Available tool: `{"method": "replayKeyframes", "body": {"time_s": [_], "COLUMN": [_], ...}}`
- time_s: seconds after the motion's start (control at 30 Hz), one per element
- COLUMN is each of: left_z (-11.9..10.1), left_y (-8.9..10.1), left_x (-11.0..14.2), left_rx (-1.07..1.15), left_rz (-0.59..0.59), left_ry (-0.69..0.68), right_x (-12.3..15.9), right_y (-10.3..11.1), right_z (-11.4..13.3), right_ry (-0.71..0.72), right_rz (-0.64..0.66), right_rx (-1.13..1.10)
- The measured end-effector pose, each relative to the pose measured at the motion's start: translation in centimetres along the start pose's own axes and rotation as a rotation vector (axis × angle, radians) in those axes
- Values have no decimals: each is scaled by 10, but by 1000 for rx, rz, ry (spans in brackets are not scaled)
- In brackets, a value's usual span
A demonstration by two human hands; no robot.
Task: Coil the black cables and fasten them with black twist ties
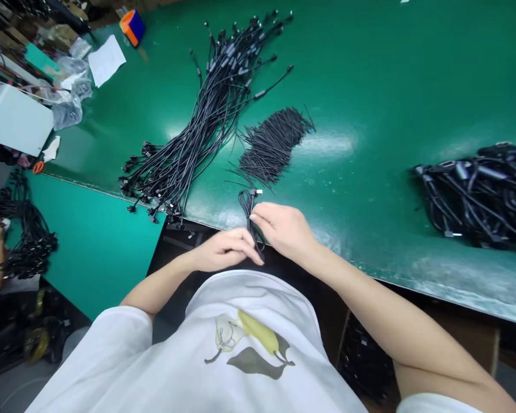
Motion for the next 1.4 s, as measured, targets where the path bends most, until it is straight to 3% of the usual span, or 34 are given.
{"method": "replayKeyframes", "body": {"time_s": [0.1,0.23,0.3,0.37,0.47,0.53,0.6,0.67,0.77,0.83,0.97,1.13,1.23,1.4], "left_z": [31,60,53,30,-8,-10,7,32,49,45,38,43,40,38], "left_y": [-12,3,16,25,13,0,-1,-1,-10,-12,-9,-10,-19,-28], "left_x": [-2,-3,-2,-1,1,4,7,11,12,9,8,10,6,3], "left_rx": [76,360,453,393,123,26,108,357,662,674,542,424,415,533], "left_rz": [-58,-260,-342,-351,-145,-58,-162,-294,-293,-267,-318,-355,-284,-287], "left_ry": [174,319,302,205,22,30,146,301,427,406,338,317,318,364], "right_x": [4,16,17,14,7,4,4,6,12,15,16,16,11,7], "right_y": [4,-11,-17,-19,-10,1,10,12,1,-9,-10,16,12,5], "right_z": [12,24,19,9,-6,-9,-4,8,25,27,13,-16,-15,-15], "right_ry": [86,137,81,2,-92,-98,-41,80,278,319,176,-110,-140,-245], "right_rz": [-20,76,143,193,143,58,-23,-71,-77,-42,-13,-265,-257,-349], "right_rx": [91,69,-59,-198,-298,-292,-213,-30,260,313,102,-392,-455,-491]}}
Point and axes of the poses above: each hand's wrist, its own x-axis away from the middle knuckle, its own y-axis out of the back of the hand, z = x × y, the point moved 7 cm from there along -x, towards the middle knuckle, and after that the axes turned 10 degrees about -x, right-handed, at the moved point
